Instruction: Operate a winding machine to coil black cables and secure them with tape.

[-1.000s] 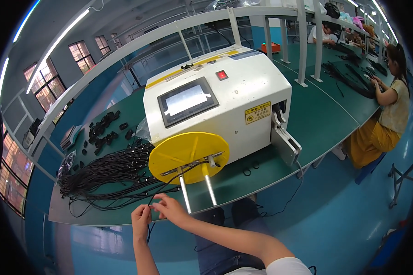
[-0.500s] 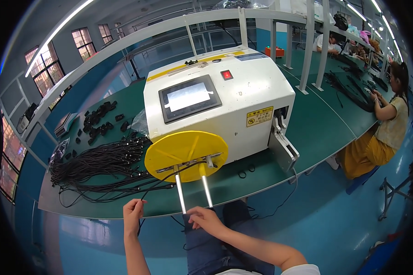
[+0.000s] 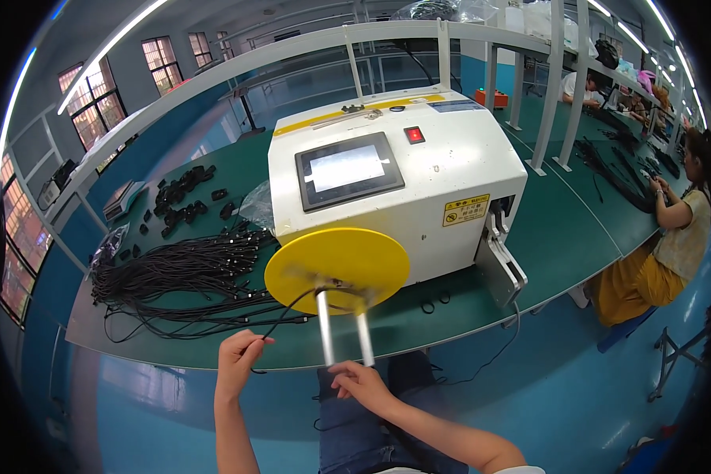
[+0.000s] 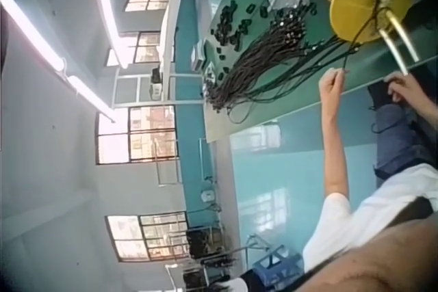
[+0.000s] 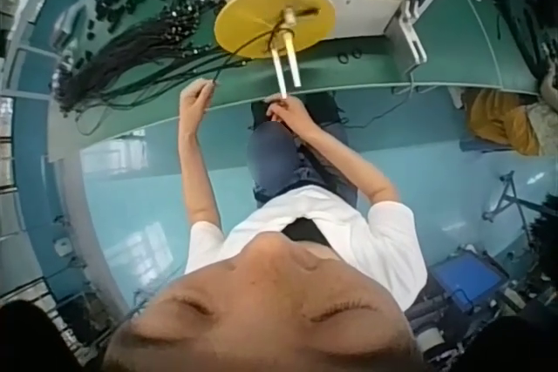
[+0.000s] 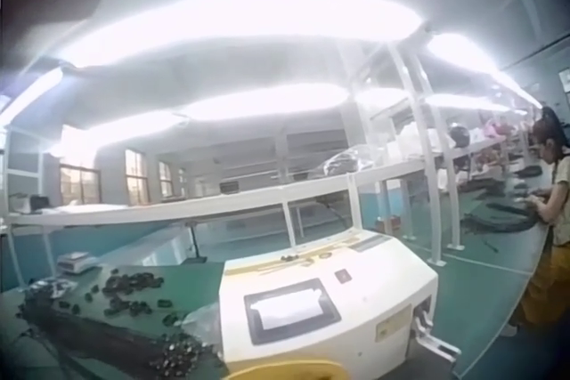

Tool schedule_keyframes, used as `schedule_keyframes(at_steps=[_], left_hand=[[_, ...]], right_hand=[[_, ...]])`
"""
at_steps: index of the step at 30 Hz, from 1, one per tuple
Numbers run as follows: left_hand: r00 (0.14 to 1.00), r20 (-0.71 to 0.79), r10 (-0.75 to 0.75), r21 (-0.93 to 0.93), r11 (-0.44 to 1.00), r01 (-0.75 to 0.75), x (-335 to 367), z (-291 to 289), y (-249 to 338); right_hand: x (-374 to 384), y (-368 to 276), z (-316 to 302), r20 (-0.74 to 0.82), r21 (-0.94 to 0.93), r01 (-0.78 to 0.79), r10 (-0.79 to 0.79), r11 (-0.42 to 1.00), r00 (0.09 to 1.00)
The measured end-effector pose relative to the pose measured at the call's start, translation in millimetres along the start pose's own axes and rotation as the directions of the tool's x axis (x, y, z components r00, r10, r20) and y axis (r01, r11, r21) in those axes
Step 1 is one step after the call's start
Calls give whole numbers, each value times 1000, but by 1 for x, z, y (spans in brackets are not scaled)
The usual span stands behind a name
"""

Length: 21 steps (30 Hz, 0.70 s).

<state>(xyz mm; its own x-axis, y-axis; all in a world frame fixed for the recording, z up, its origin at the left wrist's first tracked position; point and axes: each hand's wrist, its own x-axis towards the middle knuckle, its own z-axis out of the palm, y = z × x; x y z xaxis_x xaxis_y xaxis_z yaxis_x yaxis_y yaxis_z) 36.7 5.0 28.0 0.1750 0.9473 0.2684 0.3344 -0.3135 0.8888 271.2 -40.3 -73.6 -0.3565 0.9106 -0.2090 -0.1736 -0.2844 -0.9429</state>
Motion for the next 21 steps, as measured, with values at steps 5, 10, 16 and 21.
schedule_keyframes(at_steps=[5, 10, 16, 21], left_hand=[[978, 26, 206, 145, 967, -207, -6, 17, 44], [944, 0, 329, 295, 902, -314, -5, 35, 73], [924, 14, 381, 436, 830, -349, -3, 41, 74], [886, 16, 463, 440, 793, -422, -3, 65, 80]], right_hand=[[-2, 4, -5, -3, -8, 29, -29, 1000, 1000], [-5, 5, -8, -7, -23, 15, -15, 1000, 1000], [-12, 3, -11, -18, -18, 14, -14, 1000, 1000], [-17, 4, -17, -23, -49, 57, -58, 997, 998]])
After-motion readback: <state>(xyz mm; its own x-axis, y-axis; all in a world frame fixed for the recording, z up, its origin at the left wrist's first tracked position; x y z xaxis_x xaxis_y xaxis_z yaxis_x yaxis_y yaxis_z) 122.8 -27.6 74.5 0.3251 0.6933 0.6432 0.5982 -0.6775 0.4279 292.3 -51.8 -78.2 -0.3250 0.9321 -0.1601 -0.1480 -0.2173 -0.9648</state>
